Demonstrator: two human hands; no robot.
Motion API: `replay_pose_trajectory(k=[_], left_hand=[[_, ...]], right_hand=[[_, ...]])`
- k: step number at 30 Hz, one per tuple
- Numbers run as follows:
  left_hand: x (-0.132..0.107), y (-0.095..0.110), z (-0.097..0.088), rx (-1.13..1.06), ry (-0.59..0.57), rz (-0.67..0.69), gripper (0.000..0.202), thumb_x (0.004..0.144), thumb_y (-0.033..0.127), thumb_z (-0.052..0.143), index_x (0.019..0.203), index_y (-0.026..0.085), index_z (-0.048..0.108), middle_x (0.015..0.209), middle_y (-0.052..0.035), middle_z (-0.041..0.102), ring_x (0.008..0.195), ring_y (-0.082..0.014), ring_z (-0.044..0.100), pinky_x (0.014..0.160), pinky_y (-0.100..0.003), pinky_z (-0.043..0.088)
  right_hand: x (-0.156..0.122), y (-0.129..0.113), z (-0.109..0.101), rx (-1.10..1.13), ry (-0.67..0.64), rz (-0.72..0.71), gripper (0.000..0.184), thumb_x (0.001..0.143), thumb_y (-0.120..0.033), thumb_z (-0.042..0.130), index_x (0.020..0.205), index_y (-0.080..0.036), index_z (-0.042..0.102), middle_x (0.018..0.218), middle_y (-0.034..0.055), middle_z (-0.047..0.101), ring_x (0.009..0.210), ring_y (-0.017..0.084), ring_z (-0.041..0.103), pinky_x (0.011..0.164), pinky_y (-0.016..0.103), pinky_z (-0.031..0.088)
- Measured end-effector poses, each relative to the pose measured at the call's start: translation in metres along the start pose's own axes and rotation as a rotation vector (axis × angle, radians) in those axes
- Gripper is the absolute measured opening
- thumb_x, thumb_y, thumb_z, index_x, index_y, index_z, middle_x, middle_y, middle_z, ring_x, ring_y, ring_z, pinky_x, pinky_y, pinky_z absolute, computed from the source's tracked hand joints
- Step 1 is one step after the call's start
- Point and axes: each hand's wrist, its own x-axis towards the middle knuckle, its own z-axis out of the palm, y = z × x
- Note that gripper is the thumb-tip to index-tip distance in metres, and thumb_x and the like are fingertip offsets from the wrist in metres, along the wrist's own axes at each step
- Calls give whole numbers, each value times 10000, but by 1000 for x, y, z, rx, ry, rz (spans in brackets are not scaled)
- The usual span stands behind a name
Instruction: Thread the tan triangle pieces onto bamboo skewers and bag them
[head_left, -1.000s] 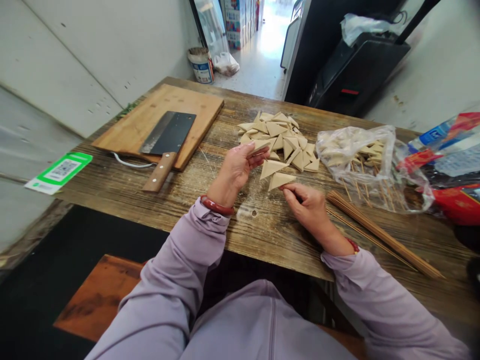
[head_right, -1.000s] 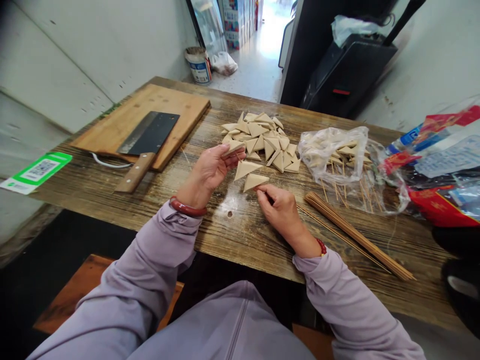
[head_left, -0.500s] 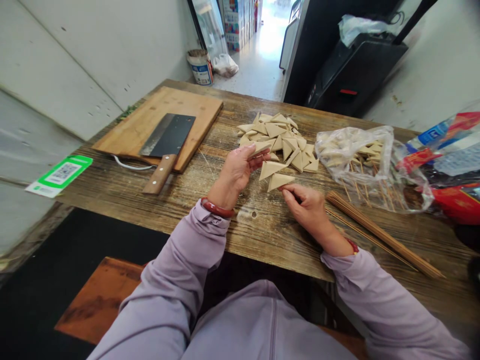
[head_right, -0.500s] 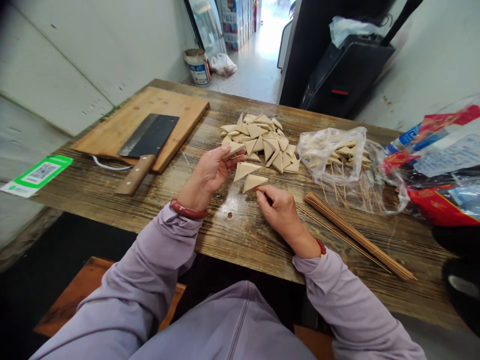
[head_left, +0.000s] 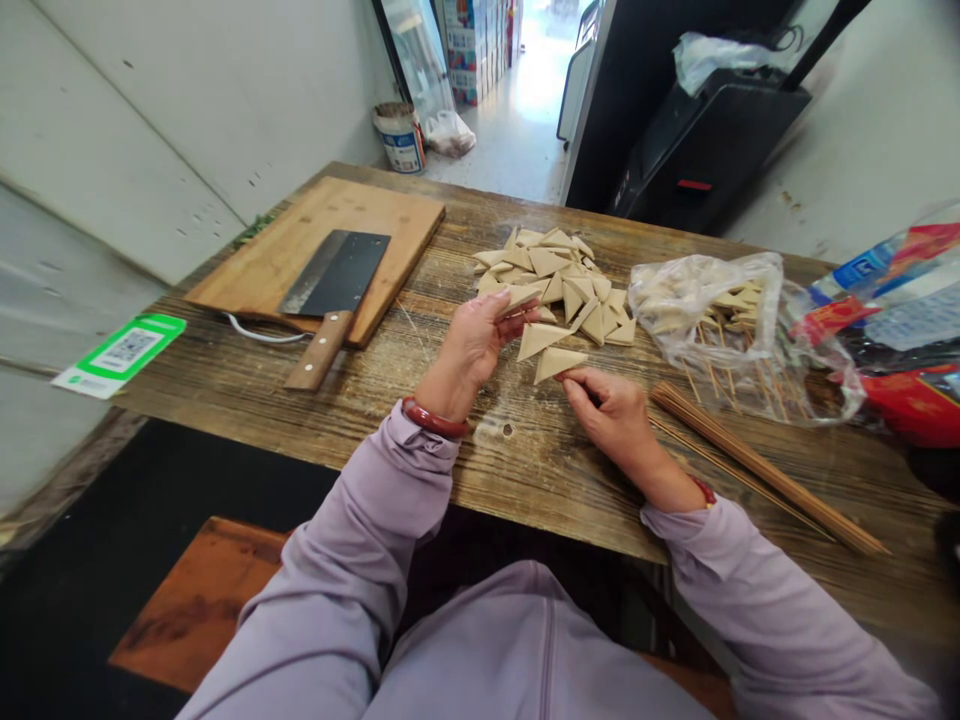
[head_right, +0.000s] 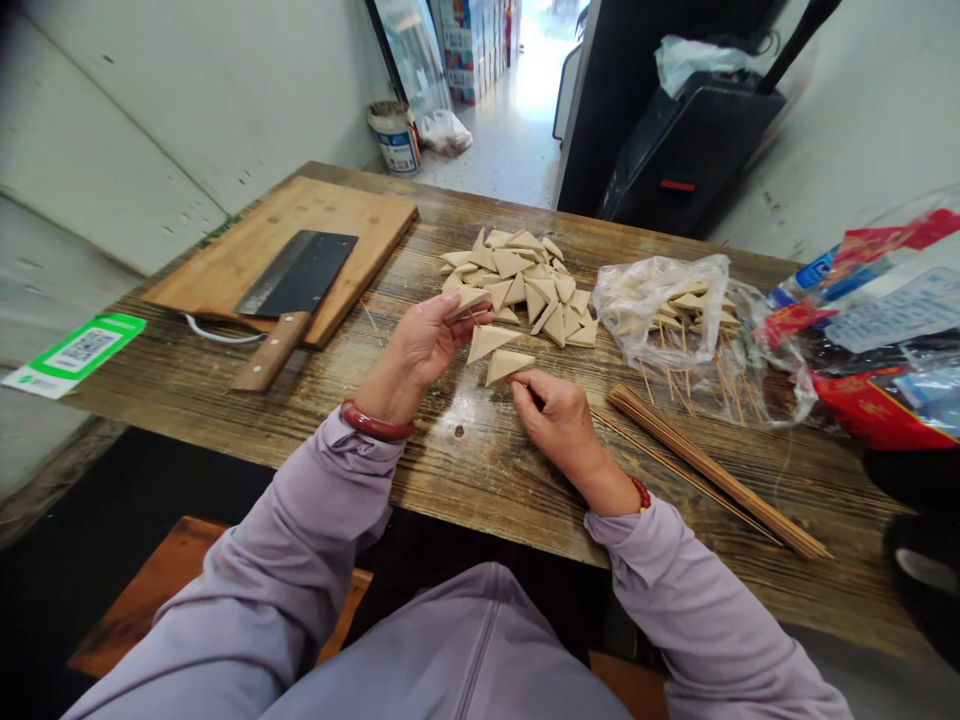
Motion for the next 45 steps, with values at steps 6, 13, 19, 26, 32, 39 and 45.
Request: replay_pose_trajectory(k=[6,13,19,26,32,39,45], left_hand=[[0,1,0,-19,12,4,83,906,166,606,878,121,670,841,-79,784,716,-167,749,843,-321,570],[2,-1,1,-13,15,32,107,896,171,615,839,121,690,841,-89,788,794,-174,765,949,-346,568],[-1,0,1,4,-2,48,77,878,185,653,857,123,695,864,-90,790,843,-180,770,966,-353,575],[-2,-1,2,32,-29,83,52,853,185,695,860,136,678,844,-61,786,732,-148,748,872,-308,593],[-2,-4,3,74,-19,82,80,833,205,717,870,144,680,858,-56,782,714,-146,738,817,-290,560],[-1,-11,2,153,-24,125,74,864,210,669,854,140,691,834,-49,784,737,-131,727,785,-247,525],[-4,-12,6,146,-35,132,105,843,244,713,829,140,710,807,-48,774,743,-131,717,777,-237,514]], right_hand=[[0,0,-1,4,-3,0,222,928,-269,546,897,-227,761,877,66,801,780,228,753,700,325,556],[0,-1,-1,-10,-4,16,225,932,-274,544,896,-226,761,878,61,805,778,219,751,700,316,552],[1,-2,-2,-10,-1,-6,229,933,-255,536,885,-210,756,859,64,799,749,212,742,675,307,524],[0,-3,1,-1,-22,38,234,933,-258,526,883,-219,752,857,57,796,746,211,738,682,308,516],[-1,-3,3,-22,-16,74,216,928,-270,536,854,-233,736,826,50,787,721,210,718,680,314,519],[-1,-5,4,-38,-6,71,218,929,-274,529,818,-235,713,765,42,760,686,198,693,652,301,489],[-1,-3,7,-31,15,61,216,929,-277,525,807,-225,695,725,39,740,654,191,677,631,297,466]])
